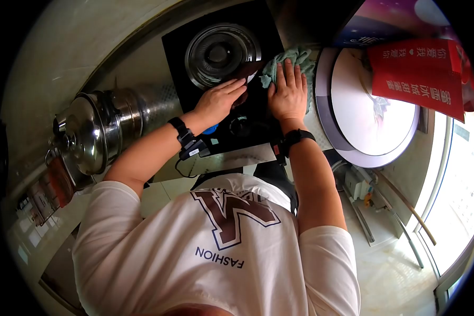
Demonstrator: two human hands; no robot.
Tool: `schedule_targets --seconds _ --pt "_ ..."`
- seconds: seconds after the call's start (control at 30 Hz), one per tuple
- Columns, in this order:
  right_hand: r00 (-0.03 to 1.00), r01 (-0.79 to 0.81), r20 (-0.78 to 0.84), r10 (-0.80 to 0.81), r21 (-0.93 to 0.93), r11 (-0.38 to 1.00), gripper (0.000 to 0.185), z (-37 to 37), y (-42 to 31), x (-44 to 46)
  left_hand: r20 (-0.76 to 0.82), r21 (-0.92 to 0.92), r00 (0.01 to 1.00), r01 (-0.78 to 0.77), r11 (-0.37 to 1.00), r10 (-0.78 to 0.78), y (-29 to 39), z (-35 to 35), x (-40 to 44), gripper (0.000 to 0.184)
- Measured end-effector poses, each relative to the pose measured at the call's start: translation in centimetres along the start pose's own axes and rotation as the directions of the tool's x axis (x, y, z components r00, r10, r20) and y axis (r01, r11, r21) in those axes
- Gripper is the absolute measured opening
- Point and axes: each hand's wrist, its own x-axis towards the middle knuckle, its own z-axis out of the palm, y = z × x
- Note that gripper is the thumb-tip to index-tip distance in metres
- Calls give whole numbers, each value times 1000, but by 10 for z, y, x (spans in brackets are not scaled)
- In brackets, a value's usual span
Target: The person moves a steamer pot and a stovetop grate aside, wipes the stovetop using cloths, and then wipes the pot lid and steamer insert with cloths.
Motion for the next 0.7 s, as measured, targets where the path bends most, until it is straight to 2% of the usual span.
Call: schedule_targets --seconds 0.1,0.17,0.23,0.3,0.43,0.5,0.57,0.63,0.67,0.7 --pt "1000 8 -4 -8 9 1000 57 1 -1 1 -124 -23 991 46 999 -48 15 15 41 45" --pt "1000 0 -14 0 4 1000 57 1 -1 0 -43 -51 981 188 981 -190 23 11 71 42" --pt "1000 1 -15 -1 6 1000 57 2 0 0 -59 -83 965 250 965 -256 22 9 65 39" --pt "1000 12 -23 -12 2 1000 56 2 -1 -1 -152 -124 986 51 991 -70 7 17 41 34" --pt "1000 7 -17 -7 -3 1000 56 0 -3 0 -74 -142 997 -40 989 30 -31 -10 -21 36" --pt "1000 11 -22 -11 -5 1000 55 -1 -3 0 -42 -72 989 -142 987 139 -63 -26 -37 30" --pt "1000 8 -19 -8 -3 1000 55 -1 -1 1 32 -80 966 -252 964 255 -94 -50 -33 21" --pt "1000 7 -11 -7 -1 1000 55 -1 0 0 97 -102 953 -279 955 289 -109 -72 -24 13" --pt "1000 9 -14 -9 4 1000 56 0 0 0 116 -116 971 -195 974 208 -113 -74 -24 11" --pt "1000 11 -19 -11 9 1000 56 0 0 0 121 -116 970 -198 973 212 -110 -70 -24 11"
